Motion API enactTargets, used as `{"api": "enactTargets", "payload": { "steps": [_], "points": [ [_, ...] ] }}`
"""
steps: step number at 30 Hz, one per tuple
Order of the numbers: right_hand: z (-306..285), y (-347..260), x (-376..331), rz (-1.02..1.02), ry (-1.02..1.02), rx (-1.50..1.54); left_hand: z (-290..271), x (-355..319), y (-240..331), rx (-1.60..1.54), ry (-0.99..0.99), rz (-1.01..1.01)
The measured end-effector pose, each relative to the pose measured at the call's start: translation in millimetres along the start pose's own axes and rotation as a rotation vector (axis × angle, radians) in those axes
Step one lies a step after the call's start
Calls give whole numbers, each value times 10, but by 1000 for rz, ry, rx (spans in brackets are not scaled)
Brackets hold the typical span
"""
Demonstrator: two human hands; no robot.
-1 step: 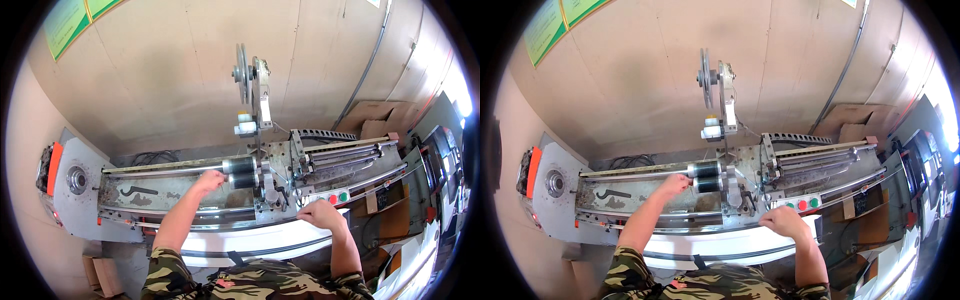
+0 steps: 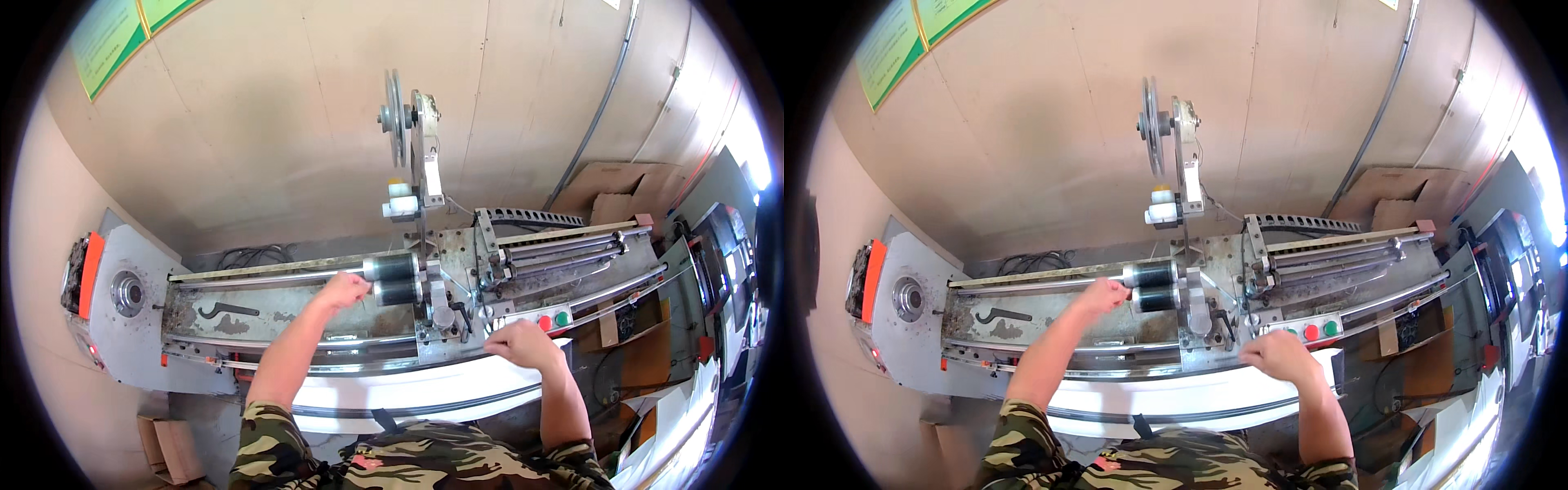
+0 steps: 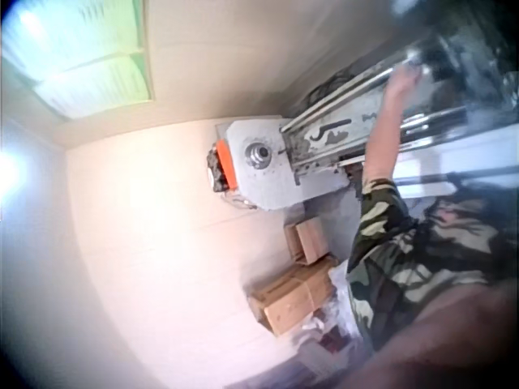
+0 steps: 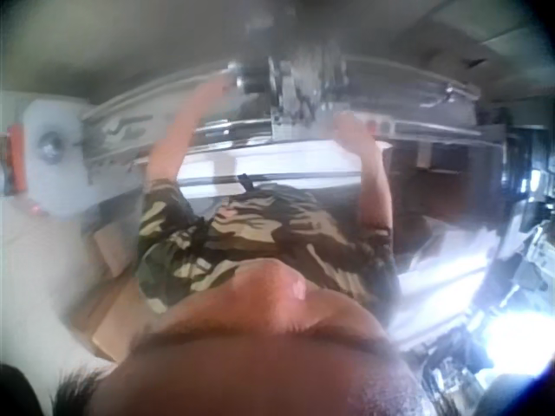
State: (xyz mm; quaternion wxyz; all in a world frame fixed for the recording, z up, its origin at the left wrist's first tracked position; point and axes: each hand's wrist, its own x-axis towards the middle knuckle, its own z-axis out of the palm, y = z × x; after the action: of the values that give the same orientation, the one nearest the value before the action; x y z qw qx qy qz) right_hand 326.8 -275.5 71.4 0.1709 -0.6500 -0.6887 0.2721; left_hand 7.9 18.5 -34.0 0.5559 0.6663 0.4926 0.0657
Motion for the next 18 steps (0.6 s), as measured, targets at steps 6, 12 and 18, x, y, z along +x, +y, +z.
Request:
{"api": "enactTargets", "payload": {
  "steps": [6,12,18],
  "points": [
    [-154,-54,359,83,47,-21,39,-105,836,-152,-109,-16],
    [-135,133,462,30,96,-13,498,-262,891,-170,-53,2],
    [-41,313,1028,25,122,-65,803,-116,1068,-157,21,79]
  ]
}}
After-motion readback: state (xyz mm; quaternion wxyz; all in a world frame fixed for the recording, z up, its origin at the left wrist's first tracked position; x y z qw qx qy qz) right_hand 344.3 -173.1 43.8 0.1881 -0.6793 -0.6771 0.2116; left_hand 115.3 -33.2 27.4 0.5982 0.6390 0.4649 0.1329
